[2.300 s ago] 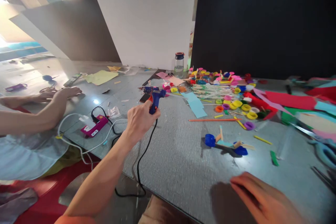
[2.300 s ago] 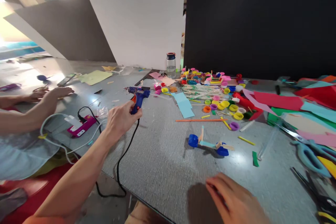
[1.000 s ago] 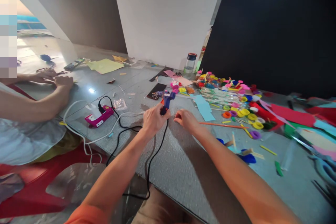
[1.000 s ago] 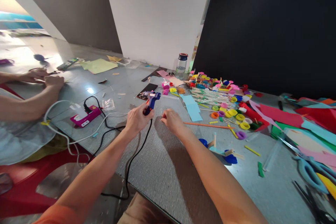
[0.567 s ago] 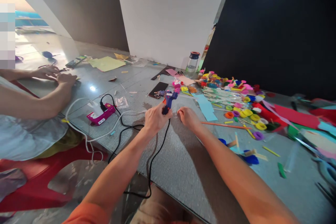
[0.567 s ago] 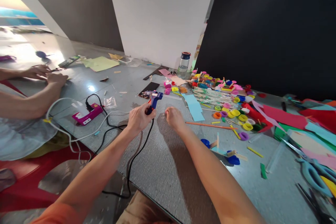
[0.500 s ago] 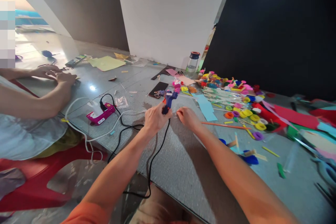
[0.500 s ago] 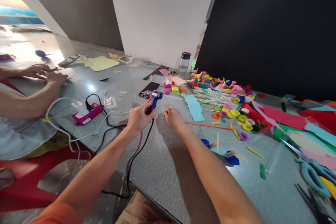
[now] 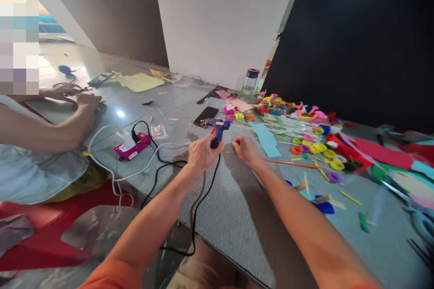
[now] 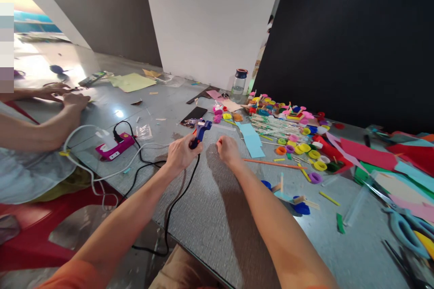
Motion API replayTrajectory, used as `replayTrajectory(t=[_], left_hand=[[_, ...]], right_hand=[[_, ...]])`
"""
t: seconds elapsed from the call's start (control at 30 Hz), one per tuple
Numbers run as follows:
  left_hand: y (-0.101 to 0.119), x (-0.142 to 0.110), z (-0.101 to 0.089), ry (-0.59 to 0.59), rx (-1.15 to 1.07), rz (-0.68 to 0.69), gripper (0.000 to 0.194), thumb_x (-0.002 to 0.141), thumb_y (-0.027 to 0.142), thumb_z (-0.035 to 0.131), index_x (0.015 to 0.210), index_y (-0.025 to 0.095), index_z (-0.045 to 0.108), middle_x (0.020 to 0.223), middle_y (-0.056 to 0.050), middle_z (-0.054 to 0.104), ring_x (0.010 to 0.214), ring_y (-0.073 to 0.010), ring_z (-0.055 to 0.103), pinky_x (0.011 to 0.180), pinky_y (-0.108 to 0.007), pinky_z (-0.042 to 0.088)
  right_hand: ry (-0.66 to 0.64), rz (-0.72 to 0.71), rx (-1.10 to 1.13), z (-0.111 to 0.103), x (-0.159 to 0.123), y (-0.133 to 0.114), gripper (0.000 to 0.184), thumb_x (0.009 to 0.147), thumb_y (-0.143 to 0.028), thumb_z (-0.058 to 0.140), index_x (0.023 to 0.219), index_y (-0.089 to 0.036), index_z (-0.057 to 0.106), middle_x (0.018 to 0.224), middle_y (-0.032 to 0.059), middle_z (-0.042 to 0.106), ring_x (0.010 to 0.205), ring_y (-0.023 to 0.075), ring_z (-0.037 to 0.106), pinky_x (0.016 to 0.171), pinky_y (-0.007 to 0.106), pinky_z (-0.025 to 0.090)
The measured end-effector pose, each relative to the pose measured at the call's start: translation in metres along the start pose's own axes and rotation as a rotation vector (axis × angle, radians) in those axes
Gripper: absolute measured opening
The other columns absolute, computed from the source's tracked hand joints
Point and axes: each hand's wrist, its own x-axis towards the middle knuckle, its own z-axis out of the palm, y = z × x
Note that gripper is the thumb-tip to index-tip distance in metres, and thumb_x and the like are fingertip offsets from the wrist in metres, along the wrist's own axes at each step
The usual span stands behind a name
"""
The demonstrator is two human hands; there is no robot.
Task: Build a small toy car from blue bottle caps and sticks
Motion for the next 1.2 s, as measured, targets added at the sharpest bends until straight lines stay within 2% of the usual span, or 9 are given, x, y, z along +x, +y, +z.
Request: replayTrajectory(t=[0.1,0.3,0.53,0.63,0.73,0.87,1.03,1.2], left_hand=[[0.0,0.0,-0.001,0.004,-0.006,-0.003,0.025,0.091,0.043,0.056,0.095,0.023,0.07,0.085,-0.005,0.076,0.082,-0.0237,0.071,0.066,-0.029,0.036],[0.001,-0.001,-0.002,-0.014,0.001,-0.03,0.028,0.091,0.046,0.055,0.095,0.023,0.07,0.087,-0.005,0.076,0.084,-0.0235,0.071,0.068,-0.029,0.038],[0.001,-0.001,-0.002,-0.002,-0.011,-0.015,0.026,0.09,0.045,0.056,0.094,0.023,0.07,0.086,-0.005,0.077,0.084,-0.0236,0.071,0.066,-0.029,0.037],[0.001,-0.002,-0.003,0.018,0.0,-0.036,0.025,0.091,0.044,0.055,0.094,0.023,0.07,0.086,-0.005,0.077,0.084,-0.024,0.071,0.066,-0.029,0.037],[0.001,-0.002,-0.005,0.028,-0.01,-0.049,0.026,0.091,0.043,0.055,0.096,0.023,0.07,0.089,-0.005,0.077,0.084,-0.0235,0.071,0.067,-0.029,0.037],[0.001,-0.001,-0.005,0.035,-0.028,-0.045,0.025,0.091,0.042,0.056,0.095,0.022,0.07,0.086,-0.006,0.077,0.083,-0.0238,0.071,0.067,-0.029,0.037],[-0.001,-0.002,-0.005,0.053,-0.048,-0.028,0.023,0.09,0.041,0.057,0.094,0.022,0.07,0.084,-0.005,0.076,0.081,-0.0236,0.071,0.066,-0.029,0.037],[0.0,-0.003,-0.004,0.048,-0.046,-0.018,0.024,0.09,0.042,0.057,0.094,0.022,0.069,0.085,-0.005,0.076,0.082,-0.0234,0.071,0.065,-0.029,0.036]], right_hand=[[-0.023,-0.052,0.007,-0.003,-0.01,-0.003,0.023,0.099,-0.016,0.05,0.097,-0.013,0.073,0.095,0.0103,0.075,0.089,0.0187,0.068,0.075,0.026,0.042],[-0.041,-0.148,-0.02,0.0,-0.026,-0.01,0.014,0.098,-0.02,0.059,0.097,-0.015,0.072,0.104,0.0099,0.072,0.095,0.0196,0.067,0.079,0.026,0.042],[-0.027,-0.116,-0.057,0.004,-0.01,-0.006,0.015,0.097,-0.017,0.056,0.098,-0.013,0.071,0.101,0.0141,0.073,0.092,0.0228,0.067,0.077,0.028,0.042],[0.016,-0.043,-0.066,-0.001,-0.005,0.0,0.02,0.098,-0.016,0.05,0.101,-0.01,0.07,0.103,0.0164,0.072,0.093,0.0237,0.067,0.076,0.029,0.04],[0.032,-0.01,-0.058,-0.008,-0.004,0.004,0.025,0.101,-0.017,0.046,0.102,-0.011,0.07,0.1,0.0144,0.073,0.093,0.0225,0.066,0.074,0.028,0.04],[-0.005,-0.066,-0.043,-0.01,-0.006,0.002,0.025,0.102,-0.019,0.049,0.099,-0.014,0.073,0.1,0.0112,0.074,0.093,0.0199,0.067,0.076,0.026,0.04],[-0.06,-0.151,-0.058,-0.006,-0.014,-0.007,0.016,0.098,-0.022,0.06,0.095,-0.015,0.074,0.104,0.0114,0.072,0.095,0.0201,0.067,0.08,0.026,0.042],[-0.079,-0.138,-0.089,0.0,-0.007,-0.005,0.015,0.099,-0.021,0.058,0.097,-0.014,0.072,0.103,0.0114,0.072,0.096,0.0202,0.067,0.083,0.028,0.046]])
